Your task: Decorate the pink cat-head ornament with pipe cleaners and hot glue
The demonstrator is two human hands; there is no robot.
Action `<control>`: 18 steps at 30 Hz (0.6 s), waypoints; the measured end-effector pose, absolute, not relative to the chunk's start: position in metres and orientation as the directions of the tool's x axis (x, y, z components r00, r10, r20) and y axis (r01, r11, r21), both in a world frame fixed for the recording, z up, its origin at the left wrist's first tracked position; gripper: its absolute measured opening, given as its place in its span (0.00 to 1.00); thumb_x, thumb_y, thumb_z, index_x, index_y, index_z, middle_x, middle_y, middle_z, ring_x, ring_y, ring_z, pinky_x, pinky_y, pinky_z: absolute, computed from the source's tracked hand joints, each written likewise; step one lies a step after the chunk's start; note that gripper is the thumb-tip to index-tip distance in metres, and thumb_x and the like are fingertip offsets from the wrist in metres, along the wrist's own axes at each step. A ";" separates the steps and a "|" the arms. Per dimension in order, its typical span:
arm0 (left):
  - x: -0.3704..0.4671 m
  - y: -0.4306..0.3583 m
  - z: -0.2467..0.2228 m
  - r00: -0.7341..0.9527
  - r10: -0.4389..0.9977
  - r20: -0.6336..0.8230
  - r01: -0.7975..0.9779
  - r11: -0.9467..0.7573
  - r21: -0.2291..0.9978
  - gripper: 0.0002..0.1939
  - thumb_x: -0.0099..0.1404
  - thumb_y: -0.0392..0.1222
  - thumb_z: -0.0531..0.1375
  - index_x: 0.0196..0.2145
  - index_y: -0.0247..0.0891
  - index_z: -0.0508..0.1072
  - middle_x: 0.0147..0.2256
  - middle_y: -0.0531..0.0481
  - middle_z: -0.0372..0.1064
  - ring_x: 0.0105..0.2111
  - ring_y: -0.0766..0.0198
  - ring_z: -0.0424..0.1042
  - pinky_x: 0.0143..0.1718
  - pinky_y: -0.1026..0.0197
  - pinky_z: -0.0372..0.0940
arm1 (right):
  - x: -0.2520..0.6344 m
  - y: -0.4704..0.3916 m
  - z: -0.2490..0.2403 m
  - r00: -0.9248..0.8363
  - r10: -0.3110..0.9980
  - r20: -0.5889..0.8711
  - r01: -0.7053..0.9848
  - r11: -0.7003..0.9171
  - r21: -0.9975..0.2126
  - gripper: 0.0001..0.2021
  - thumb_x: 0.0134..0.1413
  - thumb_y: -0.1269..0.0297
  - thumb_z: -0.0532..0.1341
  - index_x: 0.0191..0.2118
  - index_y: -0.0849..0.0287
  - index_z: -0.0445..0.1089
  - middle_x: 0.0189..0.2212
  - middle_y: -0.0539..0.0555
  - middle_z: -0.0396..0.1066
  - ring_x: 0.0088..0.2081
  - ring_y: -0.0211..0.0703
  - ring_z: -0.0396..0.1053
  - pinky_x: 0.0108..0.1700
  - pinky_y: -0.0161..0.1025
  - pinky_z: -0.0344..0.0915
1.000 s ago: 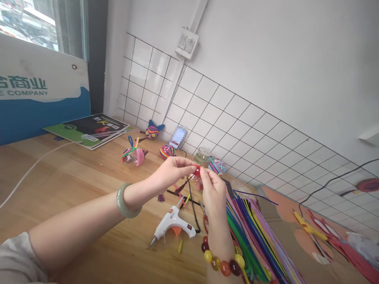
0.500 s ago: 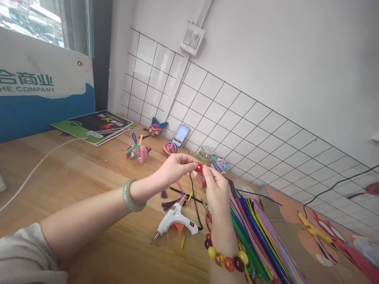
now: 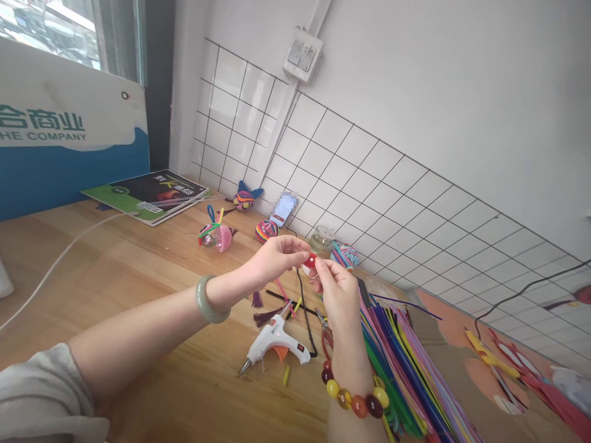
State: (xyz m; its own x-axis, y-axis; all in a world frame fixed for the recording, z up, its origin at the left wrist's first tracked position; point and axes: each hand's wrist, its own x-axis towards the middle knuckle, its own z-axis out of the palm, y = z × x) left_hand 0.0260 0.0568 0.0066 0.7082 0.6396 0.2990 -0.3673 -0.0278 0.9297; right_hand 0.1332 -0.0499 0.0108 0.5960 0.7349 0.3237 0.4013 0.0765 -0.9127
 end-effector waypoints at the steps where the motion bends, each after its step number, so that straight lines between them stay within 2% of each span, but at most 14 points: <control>1: 0.026 0.056 0.006 0.684 0.643 0.345 -0.382 -0.087 0.920 0.09 0.57 0.38 0.62 0.37 0.34 0.71 0.31 0.49 0.73 0.28 0.68 0.71 0.31 0.64 0.64 | 0.134 -0.050 0.011 0.608 0.727 0.320 0.387 0.081 -0.918 0.18 0.51 0.48 0.62 0.27 0.60 0.70 0.22 0.49 0.67 0.20 0.33 0.58 0.23 0.33 0.54; 4: 0.024 0.052 0.006 0.567 0.612 0.551 -0.347 -0.430 0.834 0.07 0.60 0.35 0.58 0.38 0.35 0.69 0.34 0.48 0.73 0.33 0.64 0.72 0.35 0.61 0.67 | 0.137 -0.048 0.010 0.638 0.704 0.313 0.342 0.104 -0.934 0.18 0.49 0.47 0.63 0.25 0.60 0.68 0.20 0.47 0.65 0.19 0.33 0.56 0.22 0.33 0.53; 5: 0.023 0.051 0.006 0.526 0.564 0.637 -0.302 -0.576 0.760 0.07 0.60 0.34 0.57 0.38 0.36 0.69 0.34 0.47 0.73 0.34 0.63 0.72 0.36 0.59 0.68 | 0.137 -0.048 0.011 0.644 0.700 0.310 0.328 0.113 -0.938 0.18 0.48 0.47 0.63 0.25 0.59 0.68 0.20 0.47 0.64 0.19 0.33 0.56 0.21 0.33 0.53; 7: 0.021 0.050 0.004 0.467 0.406 0.786 -0.189 -0.822 0.537 0.08 0.60 0.32 0.56 0.38 0.36 0.69 0.36 0.46 0.72 0.38 0.60 0.71 0.39 0.56 0.68 | 0.136 -0.047 0.012 0.646 0.700 0.305 0.305 0.129 -0.944 0.18 0.49 0.48 0.62 0.25 0.59 0.67 0.19 0.46 0.63 0.19 0.32 0.55 0.21 0.33 0.51; 10: 0.023 0.052 -0.002 0.420 0.142 0.896 -0.072 -0.979 0.189 0.08 0.61 0.30 0.55 0.39 0.35 0.70 0.39 0.43 0.72 0.41 0.58 0.70 0.42 0.54 0.67 | 0.132 -0.047 0.013 0.628 0.717 0.303 0.291 0.144 -0.946 0.17 0.50 0.49 0.62 0.24 0.59 0.65 0.20 0.46 0.62 0.19 0.32 0.54 0.21 0.32 0.51; 12: 0.025 0.055 -0.006 0.384 0.047 0.922 -0.043 -0.997 0.069 0.07 0.63 0.30 0.55 0.38 0.35 0.70 0.38 0.43 0.72 0.40 0.59 0.69 0.43 0.55 0.67 | 0.130 -0.047 0.013 0.614 0.730 0.300 0.296 0.140 -0.945 0.18 0.50 0.49 0.61 0.23 0.59 0.65 0.19 0.46 0.61 0.20 0.33 0.54 0.21 0.33 0.51; 15: 0.027 0.058 -0.009 0.343 0.037 0.939 -0.056 -0.997 0.059 0.07 0.65 0.31 0.54 0.37 0.36 0.71 0.36 0.44 0.74 0.39 0.61 0.70 0.43 0.56 0.68 | 0.131 -0.049 0.013 0.600 0.745 0.292 0.320 0.111 -0.941 0.18 0.52 0.48 0.60 0.24 0.59 0.66 0.20 0.46 0.63 0.20 0.33 0.55 0.21 0.33 0.51; 17: 0.026 0.058 -0.006 0.322 0.116 0.940 -0.097 -0.983 0.155 0.07 0.65 0.33 0.55 0.35 0.37 0.73 0.34 0.45 0.75 0.37 0.61 0.71 0.42 0.55 0.68 | 0.136 -0.050 0.012 0.590 0.758 0.279 0.347 0.074 -0.935 0.19 0.54 0.46 0.58 0.27 0.59 0.68 0.22 0.47 0.65 0.20 0.34 0.57 0.22 0.33 0.53; 18: 0.025 0.059 -0.003 0.315 0.194 0.929 -0.123 -0.962 0.243 0.06 0.65 0.34 0.56 0.34 0.37 0.74 0.34 0.46 0.75 0.36 0.61 0.72 0.42 0.55 0.68 | 0.140 -0.051 0.011 0.580 0.770 0.264 0.364 0.045 -0.930 0.19 0.54 0.46 0.57 0.28 0.59 0.69 0.22 0.47 0.66 0.20 0.34 0.58 0.23 0.33 0.54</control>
